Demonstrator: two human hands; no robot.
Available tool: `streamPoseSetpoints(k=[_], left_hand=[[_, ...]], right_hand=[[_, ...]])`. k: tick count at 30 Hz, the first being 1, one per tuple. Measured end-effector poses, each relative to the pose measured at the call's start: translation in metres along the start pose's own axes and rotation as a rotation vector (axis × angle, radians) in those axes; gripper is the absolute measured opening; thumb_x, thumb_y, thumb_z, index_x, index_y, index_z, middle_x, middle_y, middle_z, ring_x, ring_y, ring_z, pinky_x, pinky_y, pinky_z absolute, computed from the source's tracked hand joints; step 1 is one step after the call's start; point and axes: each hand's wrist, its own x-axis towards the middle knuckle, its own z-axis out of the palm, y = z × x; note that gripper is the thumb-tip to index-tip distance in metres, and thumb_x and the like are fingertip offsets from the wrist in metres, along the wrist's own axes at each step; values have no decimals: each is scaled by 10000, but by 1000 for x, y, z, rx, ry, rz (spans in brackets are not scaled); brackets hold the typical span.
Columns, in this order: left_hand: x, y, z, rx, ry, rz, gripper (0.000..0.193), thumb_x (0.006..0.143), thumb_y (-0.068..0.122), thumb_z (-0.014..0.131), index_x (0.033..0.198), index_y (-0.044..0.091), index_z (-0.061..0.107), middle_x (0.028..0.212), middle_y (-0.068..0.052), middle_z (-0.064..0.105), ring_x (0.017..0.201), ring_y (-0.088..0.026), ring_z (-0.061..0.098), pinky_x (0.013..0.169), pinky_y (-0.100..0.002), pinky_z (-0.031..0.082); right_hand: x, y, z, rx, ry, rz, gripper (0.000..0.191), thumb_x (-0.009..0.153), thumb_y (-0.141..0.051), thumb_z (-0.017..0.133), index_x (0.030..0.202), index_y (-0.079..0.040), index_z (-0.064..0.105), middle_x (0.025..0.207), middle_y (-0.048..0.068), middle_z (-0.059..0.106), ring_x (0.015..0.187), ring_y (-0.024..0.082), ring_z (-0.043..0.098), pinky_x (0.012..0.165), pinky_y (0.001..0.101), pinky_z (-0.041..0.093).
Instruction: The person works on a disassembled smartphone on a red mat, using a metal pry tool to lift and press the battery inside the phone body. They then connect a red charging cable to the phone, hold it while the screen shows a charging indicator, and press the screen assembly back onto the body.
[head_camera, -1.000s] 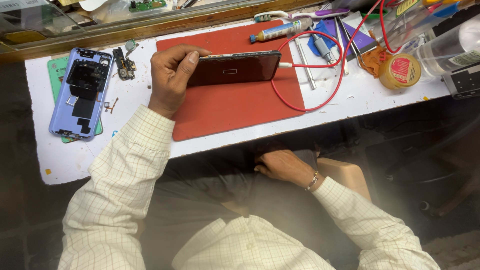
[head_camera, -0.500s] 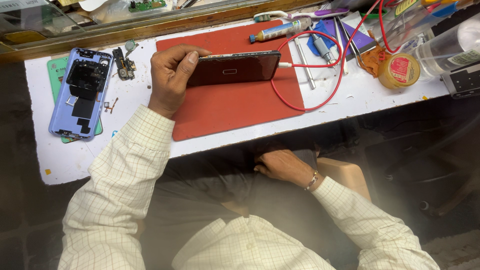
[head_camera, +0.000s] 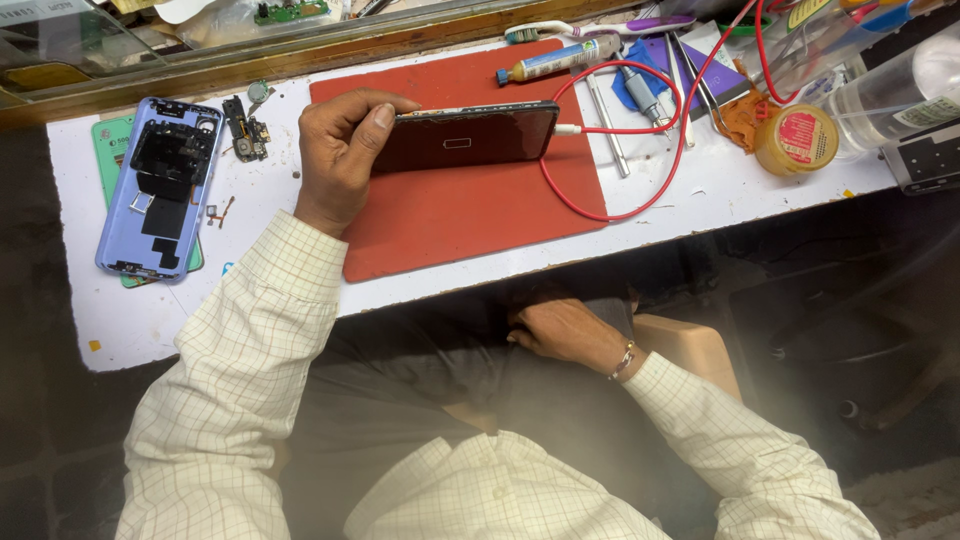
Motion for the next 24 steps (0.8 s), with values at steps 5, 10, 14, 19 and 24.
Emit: streamPoseSetpoints(k=[5,10,14,19,24], left_hand=[[0,0,0,-6,2,-9,283,1097,222,576,1100,11,763,632,76,492,583,-18,349,549,-228,255],[0,0,-1,7,-2,0,301,1102,239,569,1100,11,766,625,75,480,580,-24,347,549,-234,253],[0,0,0,7,-1,8,317,1110,257,565,1110,13,766,631,73,485,588,-28,347,560,-240,261],[-1,1,0,7,1,8,336,1109,279,557,1106,18,768,612,74,471,576,-28,329,559,-243,253],[0,0,0,16,1,16,351,1108,298,554,1098,22,771,595,75,453,566,-31,321,551,-248,246]], right_hand=[[0,0,0,9,51,-47,302,867,-293,723,1064,-67,756,973,149,742,897,344,697,785,454,558],[0,0,1,13,48,-49,305,868,-295,724,1069,-67,755,956,154,741,892,348,696,788,455,557],[0,0,1,6,35,-33,300,876,-302,721,1064,-71,754,941,154,739,889,347,695,786,458,554],[-1,0,1,12,39,-40,282,874,-296,717,1050,-81,762,936,150,740,892,345,692,789,458,552],[0,1,1,10,35,-37,289,874,-295,717,1056,-75,758,952,148,739,899,343,691,794,457,552]])
